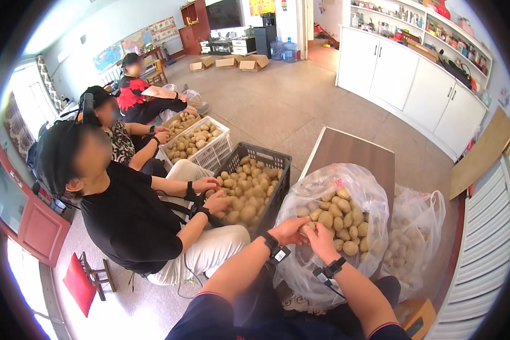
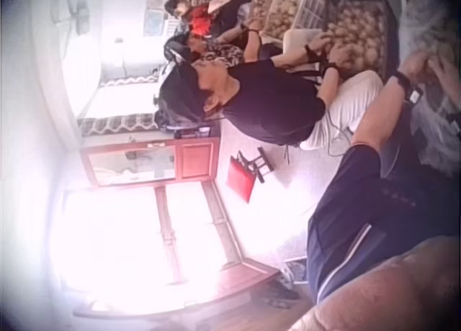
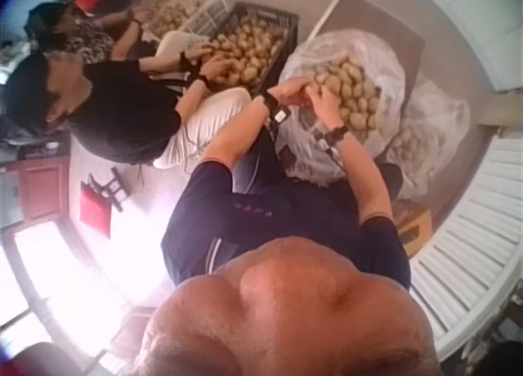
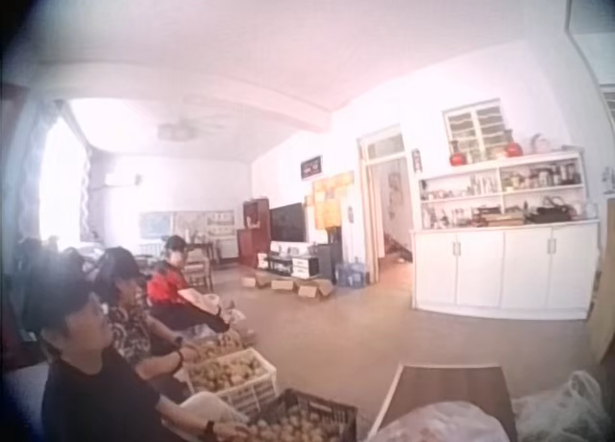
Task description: The person sorts potatoes by hand, picking them from a plastic bag and placing them into a plastic crate, while also moving potatoes from the crate back into the bag.
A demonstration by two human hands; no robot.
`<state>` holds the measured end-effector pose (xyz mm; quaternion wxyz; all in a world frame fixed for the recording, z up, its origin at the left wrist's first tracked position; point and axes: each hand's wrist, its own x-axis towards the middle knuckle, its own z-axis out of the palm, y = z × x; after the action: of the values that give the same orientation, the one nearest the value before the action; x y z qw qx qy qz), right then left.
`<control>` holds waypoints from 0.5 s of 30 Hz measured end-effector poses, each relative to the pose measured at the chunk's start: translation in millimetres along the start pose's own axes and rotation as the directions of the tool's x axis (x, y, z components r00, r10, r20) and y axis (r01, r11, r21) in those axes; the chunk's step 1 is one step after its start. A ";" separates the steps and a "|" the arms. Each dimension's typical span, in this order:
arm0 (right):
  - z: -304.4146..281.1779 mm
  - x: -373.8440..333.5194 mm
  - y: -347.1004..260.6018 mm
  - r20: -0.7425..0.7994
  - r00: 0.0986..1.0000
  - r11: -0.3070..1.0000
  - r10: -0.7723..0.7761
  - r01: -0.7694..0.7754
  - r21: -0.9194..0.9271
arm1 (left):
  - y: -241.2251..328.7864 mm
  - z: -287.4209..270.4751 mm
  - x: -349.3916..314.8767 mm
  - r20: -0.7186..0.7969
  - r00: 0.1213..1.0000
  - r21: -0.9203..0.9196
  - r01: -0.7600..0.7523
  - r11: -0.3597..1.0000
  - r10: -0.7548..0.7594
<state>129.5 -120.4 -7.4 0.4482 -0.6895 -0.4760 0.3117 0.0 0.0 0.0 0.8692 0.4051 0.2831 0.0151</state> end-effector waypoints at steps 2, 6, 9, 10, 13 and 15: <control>0.1 -2.9 -3.2 -0.084 0.987 0.983 -0.136 0.123 -0.138 | -2.2 -5.3 2.7 0.047 0.998 -0.069 -0.034 0.997 0.037; -3.7 -1.3 -11.6 -0.095 0.991 0.992 -0.091 0.081 -0.097 | 10.8 -13.9 2.9 0.024 0.998 -0.112 -0.061 0.992 0.064; -12.9 -8.9 13.4 -0.155 0.967 0.950 -0.205 0.158 -0.269 | 13.0 -20.3 7.2 -0.125 0.985 -0.112 -0.136 0.984 0.122; -18.0 -14.0 17.9 -0.169 0.962 0.920 -0.214 0.140 -0.365 | 15.1 -22.9 7.1 -0.218 0.965 -0.164 -0.181 0.970 0.143; -32.3 -27.6 36.3 -0.187 0.956 0.834 -0.225 0.090 -0.544 | 12.4 -41.1 9.3 -0.319 0.924 -0.243 -0.296 0.924 0.212; -41.3 -36.0 43.8 -0.192 0.960 0.711 -0.204 0.010 -0.703 | 9.6 -53.6 12.5 -0.480 0.829 -0.280 -0.455 0.845 0.287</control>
<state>168.7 -173.7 -30.7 0.2312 -0.8121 -0.5357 -0.0080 -14.6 46.9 -26.6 0.8290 0.2624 0.3687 0.3285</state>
